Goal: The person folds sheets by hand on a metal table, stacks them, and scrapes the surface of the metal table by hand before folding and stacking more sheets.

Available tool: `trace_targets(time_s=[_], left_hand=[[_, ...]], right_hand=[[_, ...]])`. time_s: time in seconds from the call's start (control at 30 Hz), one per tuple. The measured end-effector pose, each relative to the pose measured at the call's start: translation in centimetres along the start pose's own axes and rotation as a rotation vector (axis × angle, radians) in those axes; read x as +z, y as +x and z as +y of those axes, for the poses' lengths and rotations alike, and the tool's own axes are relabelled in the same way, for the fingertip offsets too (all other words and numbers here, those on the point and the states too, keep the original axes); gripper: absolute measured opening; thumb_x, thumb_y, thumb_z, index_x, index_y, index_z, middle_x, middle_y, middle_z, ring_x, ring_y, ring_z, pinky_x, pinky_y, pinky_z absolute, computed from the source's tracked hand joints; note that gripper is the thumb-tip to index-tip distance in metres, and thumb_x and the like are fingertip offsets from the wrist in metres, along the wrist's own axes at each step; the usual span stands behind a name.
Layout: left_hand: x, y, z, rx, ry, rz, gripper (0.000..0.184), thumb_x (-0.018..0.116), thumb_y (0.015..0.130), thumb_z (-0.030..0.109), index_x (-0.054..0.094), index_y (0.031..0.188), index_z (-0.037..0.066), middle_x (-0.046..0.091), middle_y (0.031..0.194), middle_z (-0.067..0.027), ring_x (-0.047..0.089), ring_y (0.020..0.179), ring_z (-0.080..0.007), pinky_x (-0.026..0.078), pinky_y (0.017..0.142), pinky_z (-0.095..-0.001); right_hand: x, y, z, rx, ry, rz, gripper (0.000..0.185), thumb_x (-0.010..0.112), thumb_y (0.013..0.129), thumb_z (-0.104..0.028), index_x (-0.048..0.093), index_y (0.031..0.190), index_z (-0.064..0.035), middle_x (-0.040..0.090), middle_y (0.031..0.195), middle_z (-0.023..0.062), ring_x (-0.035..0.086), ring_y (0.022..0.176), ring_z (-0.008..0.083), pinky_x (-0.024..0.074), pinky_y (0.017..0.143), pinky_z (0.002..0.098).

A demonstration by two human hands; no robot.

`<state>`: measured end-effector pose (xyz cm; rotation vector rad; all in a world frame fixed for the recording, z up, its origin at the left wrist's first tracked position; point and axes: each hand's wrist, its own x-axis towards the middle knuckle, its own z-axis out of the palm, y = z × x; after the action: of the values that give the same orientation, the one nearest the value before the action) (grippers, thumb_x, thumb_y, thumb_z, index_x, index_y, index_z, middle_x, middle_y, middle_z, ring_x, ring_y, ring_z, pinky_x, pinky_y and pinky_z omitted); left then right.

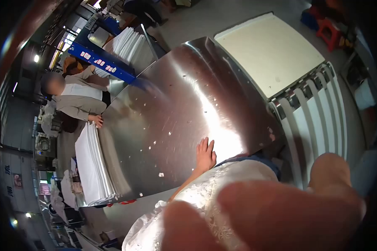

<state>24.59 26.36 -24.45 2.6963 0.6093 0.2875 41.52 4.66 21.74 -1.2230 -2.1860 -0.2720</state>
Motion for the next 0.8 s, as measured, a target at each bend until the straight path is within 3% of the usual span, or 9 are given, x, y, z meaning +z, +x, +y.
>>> trace_targets(time_s=[0.2,0.8], left_hand=[[-0.3,0.0,0.1,-0.031,0.046,-0.102,0.053,0.049,0.08,0.018,0.04,0.131,0.006,0.028,0.14,-0.0218,0.025,0.13,-0.0384,0.02,0.105,-0.0522],[-0.1,0.3,-0.1,-0.043,0.036,-0.092,0.054,0.05,0.079,0.018,0.041,0.131,0.008,0.03,0.139,-0.0206,0.025,0.13,-0.0374,0.019,0.106,-0.0514]], right_hand=[[-0.6,0.0,1.0,-0.024,0.036,-0.078,0.018,0.054,0.083,-0.018,0.059,0.081,-0.0006,0.061,0.074,0.0104,0.059,0.063,0.0208,0.0476,0.054,0.0302],[-0.5,-0.1,2.6,-0.023,0.067,-0.108,0.015,0.056,0.081,-0.018,0.059,0.079,-0.0027,0.061,0.074,0.0094,0.059,0.063,0.0205,0.0475,0.054,0.03]])
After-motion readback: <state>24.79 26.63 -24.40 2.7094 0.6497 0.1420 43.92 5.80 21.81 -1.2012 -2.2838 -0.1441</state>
